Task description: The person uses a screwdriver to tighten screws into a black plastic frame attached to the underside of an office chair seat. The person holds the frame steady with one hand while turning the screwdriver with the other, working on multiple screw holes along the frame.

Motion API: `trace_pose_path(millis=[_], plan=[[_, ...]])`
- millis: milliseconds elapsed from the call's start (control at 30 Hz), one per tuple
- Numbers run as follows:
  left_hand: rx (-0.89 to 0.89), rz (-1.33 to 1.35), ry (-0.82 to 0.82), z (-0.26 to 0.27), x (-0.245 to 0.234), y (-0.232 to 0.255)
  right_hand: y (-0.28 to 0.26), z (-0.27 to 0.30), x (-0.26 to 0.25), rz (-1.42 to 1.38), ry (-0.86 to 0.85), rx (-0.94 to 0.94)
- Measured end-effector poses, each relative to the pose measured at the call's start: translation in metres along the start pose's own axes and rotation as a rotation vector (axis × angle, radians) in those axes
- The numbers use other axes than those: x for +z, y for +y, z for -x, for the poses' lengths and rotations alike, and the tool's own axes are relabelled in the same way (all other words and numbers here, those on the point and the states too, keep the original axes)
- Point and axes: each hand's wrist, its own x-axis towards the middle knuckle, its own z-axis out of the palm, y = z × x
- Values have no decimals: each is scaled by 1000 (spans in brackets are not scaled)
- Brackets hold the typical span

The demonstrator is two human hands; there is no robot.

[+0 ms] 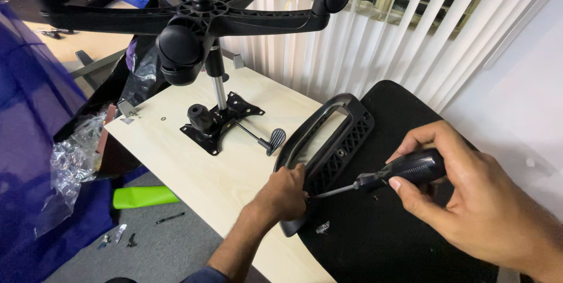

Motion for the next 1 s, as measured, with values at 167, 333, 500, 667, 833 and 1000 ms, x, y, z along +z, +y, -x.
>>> trace_pose_path(millis=[167,333,500,667,833,1000], plan=[[22,14,24,2,-8,-6,16,2,8,-154,131,-463],[11,62,32,1,-11,-8,3,8,9,11,108,10],[7,50,24,-4,-9,-7,-19,11,9,132,231,35],[-4,37,33,-4,-6,-5,-26,0,11,331,271,122],[-18,69,64,-7,-3,-6,-10,-1,23,39,349,-197],[-36,64,29,-11,-1,-10,2,-4,29,-54,352,-168]])
